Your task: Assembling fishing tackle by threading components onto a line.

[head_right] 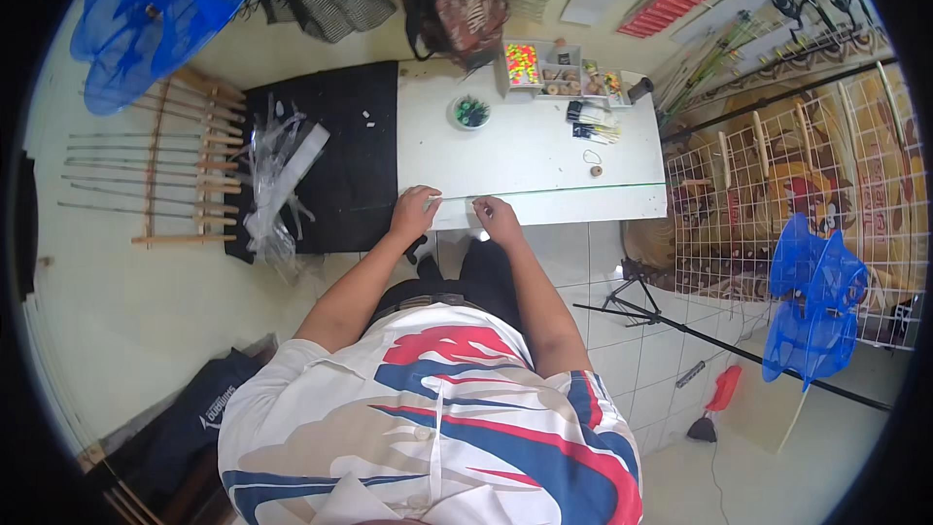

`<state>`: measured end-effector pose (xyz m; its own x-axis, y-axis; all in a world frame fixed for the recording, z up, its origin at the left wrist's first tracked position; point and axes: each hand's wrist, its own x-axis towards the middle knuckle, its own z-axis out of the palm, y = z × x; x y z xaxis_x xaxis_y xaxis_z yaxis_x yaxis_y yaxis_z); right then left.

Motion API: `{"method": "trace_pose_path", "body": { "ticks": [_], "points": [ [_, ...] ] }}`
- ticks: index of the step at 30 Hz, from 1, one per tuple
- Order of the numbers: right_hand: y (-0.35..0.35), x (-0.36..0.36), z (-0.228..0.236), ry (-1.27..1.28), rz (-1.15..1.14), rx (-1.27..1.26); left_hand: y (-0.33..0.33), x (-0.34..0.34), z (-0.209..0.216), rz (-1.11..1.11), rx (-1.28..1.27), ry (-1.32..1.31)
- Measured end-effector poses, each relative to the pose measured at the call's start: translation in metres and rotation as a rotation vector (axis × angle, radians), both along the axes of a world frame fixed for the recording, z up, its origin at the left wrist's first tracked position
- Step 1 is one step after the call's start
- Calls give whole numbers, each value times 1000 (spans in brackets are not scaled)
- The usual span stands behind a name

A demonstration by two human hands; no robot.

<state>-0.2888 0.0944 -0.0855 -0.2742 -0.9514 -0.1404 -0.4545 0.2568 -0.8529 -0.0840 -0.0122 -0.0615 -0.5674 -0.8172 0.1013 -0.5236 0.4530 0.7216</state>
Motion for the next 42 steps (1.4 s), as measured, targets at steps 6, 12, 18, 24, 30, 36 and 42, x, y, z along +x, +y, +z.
{"method": "trace_pose_path", "body": {
  "ticks": [6,12,18,24,30,36,42],
  "points": [
    [-1,-49,5,-64,-71,4,-14,-66,4,-123,19,29],
    [-22,-113,17,-63,-76,-16,-27,-133,4,-72,38,61],
    [-51,-171,18,-56,-81,-35,-44,-191,7,21,99,75],
    [-117,-207,33,100,-109,-82,-54,-218,8,119,128,145],
    [-202,-220,49,282,-19,-220,-61,-226,4,149,132,163],
    [-243,-212,53,452,106,128,-66,-224,3,211,189,176],
    [-251,-211,55,420,116,210,-68,-219,-3,242,199,181]
  ]
}}
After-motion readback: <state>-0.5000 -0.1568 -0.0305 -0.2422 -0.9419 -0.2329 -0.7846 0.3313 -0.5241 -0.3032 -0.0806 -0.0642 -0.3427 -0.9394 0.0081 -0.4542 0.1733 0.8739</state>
